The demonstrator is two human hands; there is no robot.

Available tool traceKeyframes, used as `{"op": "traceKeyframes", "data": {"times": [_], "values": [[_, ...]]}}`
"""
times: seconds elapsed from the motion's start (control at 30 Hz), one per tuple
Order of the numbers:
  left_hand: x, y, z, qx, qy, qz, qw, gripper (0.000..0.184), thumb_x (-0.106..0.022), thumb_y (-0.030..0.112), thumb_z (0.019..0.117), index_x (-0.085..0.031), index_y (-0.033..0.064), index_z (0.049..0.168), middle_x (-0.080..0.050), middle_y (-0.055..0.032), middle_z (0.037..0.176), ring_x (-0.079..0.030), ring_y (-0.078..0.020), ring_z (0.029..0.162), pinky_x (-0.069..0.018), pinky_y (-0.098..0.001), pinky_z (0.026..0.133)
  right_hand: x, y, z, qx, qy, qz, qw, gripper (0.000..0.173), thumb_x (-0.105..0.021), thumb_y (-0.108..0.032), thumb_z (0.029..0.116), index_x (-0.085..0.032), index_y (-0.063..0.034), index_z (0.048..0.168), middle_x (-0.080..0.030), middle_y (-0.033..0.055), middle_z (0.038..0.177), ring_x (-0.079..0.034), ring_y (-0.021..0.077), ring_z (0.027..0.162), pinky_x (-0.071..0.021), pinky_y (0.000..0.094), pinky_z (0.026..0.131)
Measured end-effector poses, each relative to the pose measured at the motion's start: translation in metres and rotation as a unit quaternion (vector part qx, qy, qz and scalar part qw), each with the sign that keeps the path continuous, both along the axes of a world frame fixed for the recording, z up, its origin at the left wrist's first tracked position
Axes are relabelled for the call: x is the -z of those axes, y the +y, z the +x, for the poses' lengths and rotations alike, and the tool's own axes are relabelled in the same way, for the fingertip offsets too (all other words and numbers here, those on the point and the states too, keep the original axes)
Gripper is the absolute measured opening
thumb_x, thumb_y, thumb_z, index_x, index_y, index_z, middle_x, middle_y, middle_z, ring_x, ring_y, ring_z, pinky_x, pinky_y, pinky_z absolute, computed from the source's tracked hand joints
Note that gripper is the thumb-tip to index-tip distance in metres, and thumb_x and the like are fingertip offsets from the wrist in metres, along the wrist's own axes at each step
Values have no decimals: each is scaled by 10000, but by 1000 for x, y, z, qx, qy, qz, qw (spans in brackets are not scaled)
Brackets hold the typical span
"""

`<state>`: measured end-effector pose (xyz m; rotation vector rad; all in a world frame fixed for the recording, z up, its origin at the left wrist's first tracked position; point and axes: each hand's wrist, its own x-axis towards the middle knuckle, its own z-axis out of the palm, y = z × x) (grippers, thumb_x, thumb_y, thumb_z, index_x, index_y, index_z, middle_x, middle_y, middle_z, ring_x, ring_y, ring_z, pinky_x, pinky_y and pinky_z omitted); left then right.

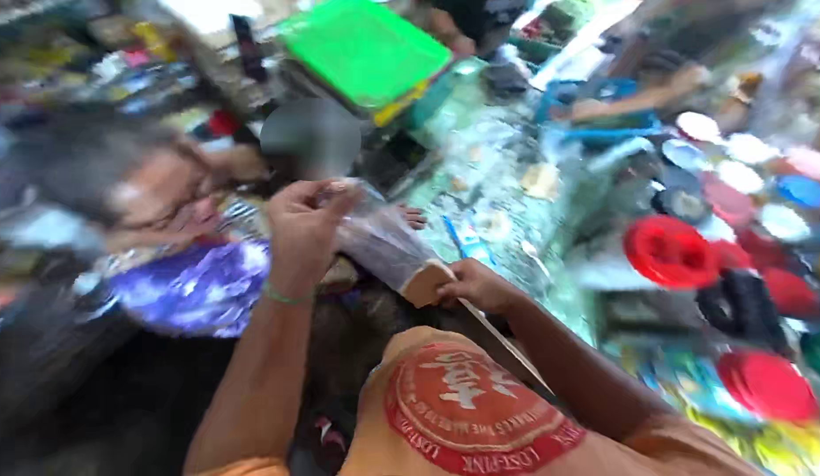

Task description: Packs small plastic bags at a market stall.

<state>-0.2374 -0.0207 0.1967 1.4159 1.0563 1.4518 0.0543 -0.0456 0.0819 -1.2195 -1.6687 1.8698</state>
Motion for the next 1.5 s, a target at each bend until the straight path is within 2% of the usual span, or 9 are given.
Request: {"op": "traceKeyframes", "data": {"times": [0.3, 0.53, 0.73, 0.83, 0.97, 1.1, 1.27, 1.37, 1.5], "values": [[-16, 53, 109, 210, 162, 117, 957, 73, -705, 109, 928, -745, 61, 966, -724, 39, 892, -667, -3, 799, -580, -198, 737, 53, -70, 61, 249, 86, -17, 965, 451, -668, -251, 976, -595, 3, 1343, -703, 119, 1192, -697, 200, 1035, -590, 409, 924], [44, -10, 159, 427, 267, 77, 860, 98, -689, 132, 945, -775, 88, 964, -704, -34, 973, -663, -90, 869, -582, -281, 782, 79, -79, 30, 339, 300, -282, 846, 889, -56, -658, 1042, -552, 15, 1346, -686, 178, 1247, -680, 295, 1132, -558, 519, 961], [147, -86, 114, 283, 119, -191, 932, 77, -742, 52, 852, -782, 76, 914, -719, -43, 952, -692, -137, 856, -615, -302, 735, 60, -15, 18, 458, 355, -408, 706, 516, -306, -444, 1119, -585, -15, 1185, -660, 82, 920, -669, 197, 797, -591, 401, 776], [174, -94, 94, 105, -75, -345, 930, 55, -684, 76, 892, -737, 75, 910, -716, -38, 834, -660, -118, 672, -585, -287, 620, 36, 0, 19, 409, 269, -342, 802, 279, -388, -271, 1121, -554, -48, 1107, -606, 40, 804, -638, 165, 707, -591, 377, 734], [164, -74, 74, 13, -182, -309, 933, 160, -595, 105, 967, -737, 158, 913, -705, 27, 742, -624, -39, 588, -553, -213, 567, -13, 18, 40, 7, 186, -76, 980, 227, -471, -161, 1061, -610, 18, 1044, -683, 61, 923, -666, 138, 866, -562, 372, 865], [136, -42, 94, -23, -99, -257, 961, 120, -601, 14, 928, -695, 88, 940, -707, 28, 807, -650, -48, 673, -572, -223, 626, -24, 49, 63, -118, 85, 26, 989, 117, -637, -94, 974, -662, 15, 943, -652, 39, 818, -609, 87, 707, -530, 298, 665], [144, -20, 169, -4, -34, -230, 973, 79, -661, 8, 917, -692, -35, 975, -715, -77, 819, -681, -156, 672, -607, -328, 640, -14, 65, 64, -203, -323, 152, 912, 296, -600, -271, 968, -685, 12, 971, -680, 226, 979, -663, 420, 985, -506, 674, 807], [157, -23, 203, -45, 11, -213, 976, 65, -692, 13, 905, -707, -30, 951, -718, -96, 826, -691, -173, 695, -613, -342, 657, 28, 55, 83, 36, -108, -74, 991, 238, -509, -158, 1032, -638, 38, 1073, -682, 116, 964, -664, 205, 872, -560, 406, 769], [176, -45, 209, -94, 161, -158, 970, 90, -719, 82, 890, -759, 38, 958, -740, -40, 925, -708, -95, 815, -618, -291, 765, 34, 28, 89, 183, 224, -294, 911, 221, -483, -161, 1069, -590, 0, 1176, -688, 98, 1091, -681, 192, 991, -566, 407, 924]]}}
